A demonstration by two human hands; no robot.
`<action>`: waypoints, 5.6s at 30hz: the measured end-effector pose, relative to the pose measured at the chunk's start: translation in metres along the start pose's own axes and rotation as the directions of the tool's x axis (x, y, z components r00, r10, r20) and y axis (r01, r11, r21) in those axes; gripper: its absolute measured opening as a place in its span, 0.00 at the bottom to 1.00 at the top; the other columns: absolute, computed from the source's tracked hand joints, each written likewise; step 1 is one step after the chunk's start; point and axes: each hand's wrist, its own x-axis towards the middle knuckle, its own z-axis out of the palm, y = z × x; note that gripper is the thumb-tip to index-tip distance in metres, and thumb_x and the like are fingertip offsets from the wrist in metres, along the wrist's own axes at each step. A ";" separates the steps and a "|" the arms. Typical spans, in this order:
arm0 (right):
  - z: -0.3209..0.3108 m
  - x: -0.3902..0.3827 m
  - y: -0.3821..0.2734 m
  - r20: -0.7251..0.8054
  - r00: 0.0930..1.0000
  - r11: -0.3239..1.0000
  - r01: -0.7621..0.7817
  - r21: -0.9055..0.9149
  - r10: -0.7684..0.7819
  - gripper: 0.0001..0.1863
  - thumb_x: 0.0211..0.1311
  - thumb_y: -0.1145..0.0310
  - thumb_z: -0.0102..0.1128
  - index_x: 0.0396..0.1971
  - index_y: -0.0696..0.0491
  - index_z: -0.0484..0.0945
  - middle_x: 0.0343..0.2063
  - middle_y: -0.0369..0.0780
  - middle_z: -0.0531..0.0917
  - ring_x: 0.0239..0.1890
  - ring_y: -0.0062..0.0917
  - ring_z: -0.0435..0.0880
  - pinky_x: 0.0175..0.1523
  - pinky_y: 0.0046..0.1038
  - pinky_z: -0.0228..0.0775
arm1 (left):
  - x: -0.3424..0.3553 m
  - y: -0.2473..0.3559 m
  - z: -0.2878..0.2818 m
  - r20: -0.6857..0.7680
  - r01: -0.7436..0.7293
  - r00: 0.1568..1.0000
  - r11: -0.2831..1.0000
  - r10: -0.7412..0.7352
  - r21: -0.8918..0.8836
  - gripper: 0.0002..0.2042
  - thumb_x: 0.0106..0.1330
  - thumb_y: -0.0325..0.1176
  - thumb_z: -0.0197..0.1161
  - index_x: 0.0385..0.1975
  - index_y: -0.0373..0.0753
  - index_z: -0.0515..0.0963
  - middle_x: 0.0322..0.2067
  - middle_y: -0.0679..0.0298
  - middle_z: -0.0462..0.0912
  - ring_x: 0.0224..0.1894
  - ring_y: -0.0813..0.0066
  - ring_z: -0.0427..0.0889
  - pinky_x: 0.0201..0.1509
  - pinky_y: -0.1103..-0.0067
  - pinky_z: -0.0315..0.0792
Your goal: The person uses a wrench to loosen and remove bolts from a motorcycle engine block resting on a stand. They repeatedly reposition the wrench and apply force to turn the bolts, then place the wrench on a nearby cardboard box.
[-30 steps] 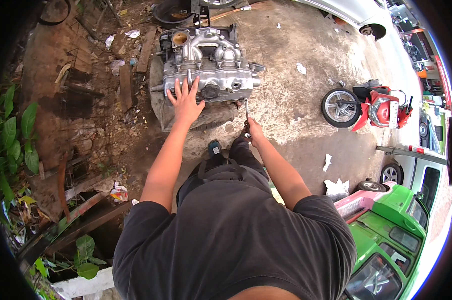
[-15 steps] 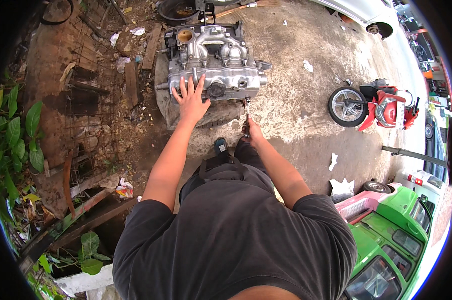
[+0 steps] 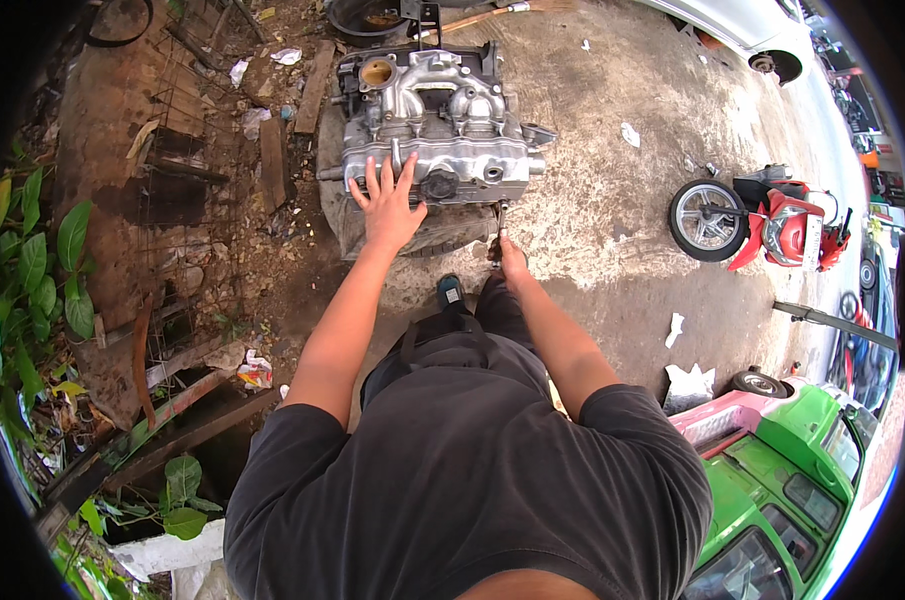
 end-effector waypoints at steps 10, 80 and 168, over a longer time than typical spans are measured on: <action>-0.074 -0.026 -0.132 0.017 0.890 0.165 0.104 -0.981 -0.456 0.36 0.58 0.28 0.51 0.45 0.45 0.84 0.41 0.42 0.87 0.48 0.36 0.84 0.57 0.49 0.66 | -0.001 0.002 -0.001 -0.013 0.002 1.000 1.000 -0.002 -0.017 0.47 0.57 0.47 0.71 0.74 0.66 0.47 0.72 0.55 0.52 0.77 0.49 0.37 0.73 0.42 0.26; -0.068 -0.024 -0.090 -0.041 0.879 0.284 0.108 -0.953 -0.475 0.32 0.66 0.33 0.46 0.44 0.46 0.83 0.42 0.44 0.85 0.50 0.39 0.82 0.53 0.47 0.69 | 0.000 0.000 0.000 -0.009 -0.006 1.000 0.999 0.006 -0.032 0.47 0.57 0.47 0.71 0.74 0.67 0.47 0.72 0.55 0.51 0.77 0.49 0.37 0.73 0.41 0.26; -0.026 -0.049 -0.083 -0.158 0.888 0.675 0.202 -0.710 -0.432 0.36 0.64 0.33 0.48 0.32 0.56 0.84 0.30 0.52 0.84 0.39 0.49 0.83 0.47 0.43 0.72 | 0.007 -0.010 -0.030 -0.019 -0.323 0.946 0.946 0.323 -0.033 0.48 0.52 0.49 0.74 0.74 0.54 0.54 0.76 0.55 0.40 0.76 0.53 0.46 0.77 0.52 0.36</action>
